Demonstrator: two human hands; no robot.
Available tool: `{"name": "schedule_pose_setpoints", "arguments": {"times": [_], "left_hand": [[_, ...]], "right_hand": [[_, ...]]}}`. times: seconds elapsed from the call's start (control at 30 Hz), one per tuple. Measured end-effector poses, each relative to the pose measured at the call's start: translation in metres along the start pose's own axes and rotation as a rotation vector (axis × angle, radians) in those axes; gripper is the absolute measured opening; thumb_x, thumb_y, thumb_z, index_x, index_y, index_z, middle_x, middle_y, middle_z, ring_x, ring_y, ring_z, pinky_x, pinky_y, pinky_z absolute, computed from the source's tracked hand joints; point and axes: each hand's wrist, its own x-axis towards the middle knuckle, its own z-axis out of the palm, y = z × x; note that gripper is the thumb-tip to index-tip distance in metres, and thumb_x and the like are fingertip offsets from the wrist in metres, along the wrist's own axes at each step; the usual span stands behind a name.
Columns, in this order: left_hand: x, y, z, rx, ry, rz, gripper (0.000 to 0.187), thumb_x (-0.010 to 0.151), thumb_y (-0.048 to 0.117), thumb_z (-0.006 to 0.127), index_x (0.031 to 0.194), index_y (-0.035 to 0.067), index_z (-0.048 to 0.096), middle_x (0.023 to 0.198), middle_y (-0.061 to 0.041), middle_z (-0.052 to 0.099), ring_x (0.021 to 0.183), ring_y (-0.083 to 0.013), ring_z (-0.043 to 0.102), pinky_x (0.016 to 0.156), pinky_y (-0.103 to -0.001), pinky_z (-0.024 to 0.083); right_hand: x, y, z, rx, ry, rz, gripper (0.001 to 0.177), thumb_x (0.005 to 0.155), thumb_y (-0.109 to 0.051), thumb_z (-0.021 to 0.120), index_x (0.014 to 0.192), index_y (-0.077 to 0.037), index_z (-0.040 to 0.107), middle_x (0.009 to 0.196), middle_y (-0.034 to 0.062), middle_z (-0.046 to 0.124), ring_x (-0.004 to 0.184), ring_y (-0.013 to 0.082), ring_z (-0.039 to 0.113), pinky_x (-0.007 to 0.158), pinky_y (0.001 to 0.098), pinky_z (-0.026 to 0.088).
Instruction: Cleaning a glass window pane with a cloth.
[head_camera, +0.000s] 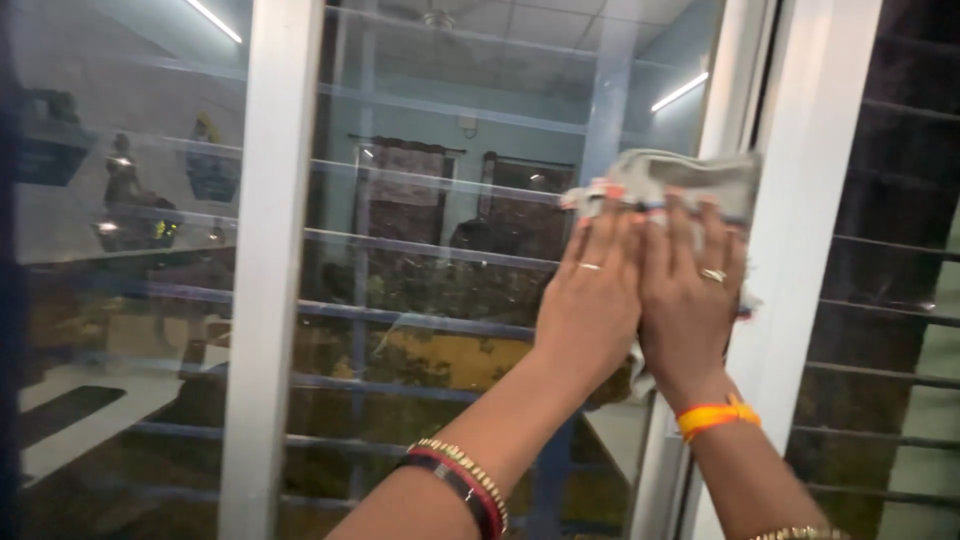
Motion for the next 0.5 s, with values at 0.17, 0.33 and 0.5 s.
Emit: {"name": "schedule_pose_setpoints", "arguments": {"times": [0.17, 0.33, 0.5], "left_hand": [[-0.012, -0.002, -0.004, -0.116, 0.088, 0.2, 0.062, 0.091, 0.016, 0.053, 0.148, -0.008, 0.049, 0.158, -0.02, 0.047, 0.157, -0.0331, 0.028, 0.13, -0.046, 0.02], [-0.064, 0.009, -0.008, -0.199, -0.016, 0.305, 0.058, 0.091, 0.016, 0.053, 0.144, -0.008, 0.055, 0.155, -0.021, 0.05, 0.155, -0.0328, 0.033, 0.13, -0.048, 0.023], [-0.123, 0.025, -0.004, -0.306, -0.074, 0.328, 0.053, 0.095, 0.017, 0.053, 0.141, -0.008, 0.058, 0.155, -0.02, 0.054, 0.156, -0.031, 0.038, 0.131, -0.048, 0.024]], "right_hand": [[-0.025, -0.021, -0.02, 0.229, -0.085, 0.242, 0.051, 0.095, 0.003, 0.058, 0.145, 0.013, 0.05, 0.161, 0.0329, 0.039, 0.151, 0.0535, 0.034, 0.127, 0.0567, 0.026], [-0.078, -0.055, -0.042, 0.244, -0.15, 0.336, 0.054, 0.094, 0.002, 0.057, 0.145, 0.017, 0.046, 0.159, 0.0353, 0.035, 0.151, 0.0533, 0.029, 0.125, 0.0598, 0.023], [-0.136, -0.082, -0.059, 0.232, -0.303, 0.435, 0.052, 0.094, -0.001, 0.058, 0.142, 0.015, 0.046, 0.159, 0.037, 0.032, 0.152, 0.0549, 0.026, 0.124, 0.0601, 0.025]]}}
